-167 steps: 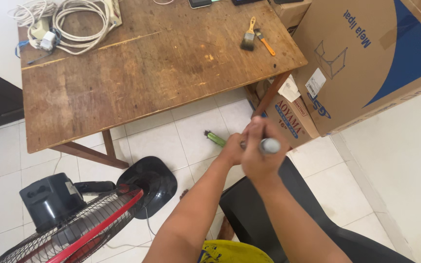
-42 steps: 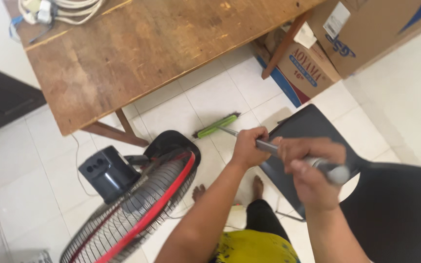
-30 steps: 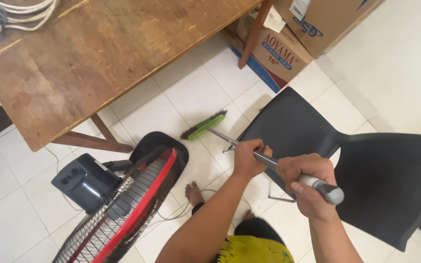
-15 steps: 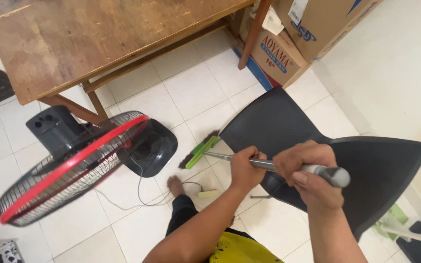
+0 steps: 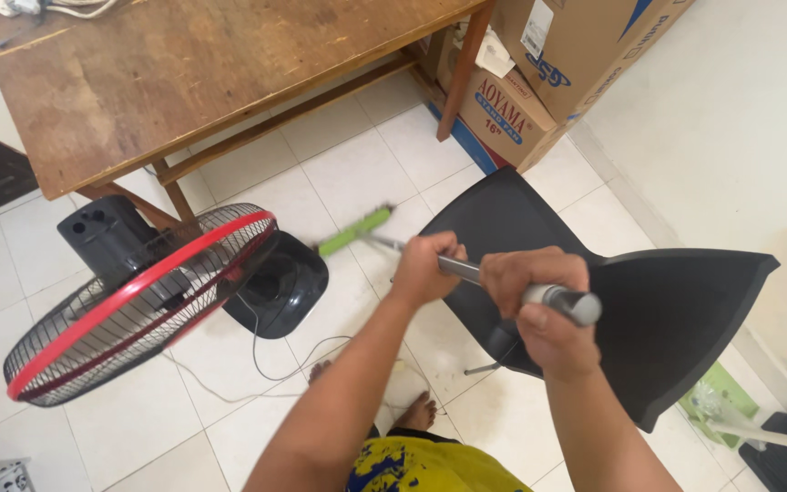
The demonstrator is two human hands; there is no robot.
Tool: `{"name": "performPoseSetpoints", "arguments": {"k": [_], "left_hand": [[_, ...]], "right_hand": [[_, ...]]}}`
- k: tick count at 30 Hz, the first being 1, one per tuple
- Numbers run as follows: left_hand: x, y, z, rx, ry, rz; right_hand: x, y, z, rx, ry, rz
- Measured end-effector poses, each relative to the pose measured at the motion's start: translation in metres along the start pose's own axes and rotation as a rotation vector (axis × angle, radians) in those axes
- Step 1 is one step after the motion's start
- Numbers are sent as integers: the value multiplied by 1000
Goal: The person moves a black plastic chair aside, then sweeps the tiled floor with a long-handled broom. They sweep debris toward a green dustpan, pick up debris from the floor using a small piece of cardboard, and place the cardboard on the dustpan.
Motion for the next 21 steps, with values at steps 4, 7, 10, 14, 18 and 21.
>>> {"name": "performPoseSetpoints", "arguments": {"k": [4,7,10,14,18,21], "left_hand": [[-32,-37,55,114,-135,65],[-72,-34,126,-108,-333,-49],[-67,-18,146,-96,-362,57],[-74,-2,126,-159,-371,47],[-70,-16,70,-140,-508,116],[-68,-7,23,-120,-503,88]], "right_hand": [[25,-5,-56,-70,304,2],[50,-3,-128,32,496,25],[61,5,-159,-13,473,-12],[55,5,-163,97,519,-86],[45,1,-119,159,498,-399],[39,-19,-98,336,269,-327]]}}
Point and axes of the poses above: each hand's wrist, its own y-axis away from the middle knuckle, its own x-axis out of the palm, z = x × y, the point moved 10 cm from there along -y, towards the middle knuckle, and after that the axes turned 7 degrees about y, right-handed, at the moved point
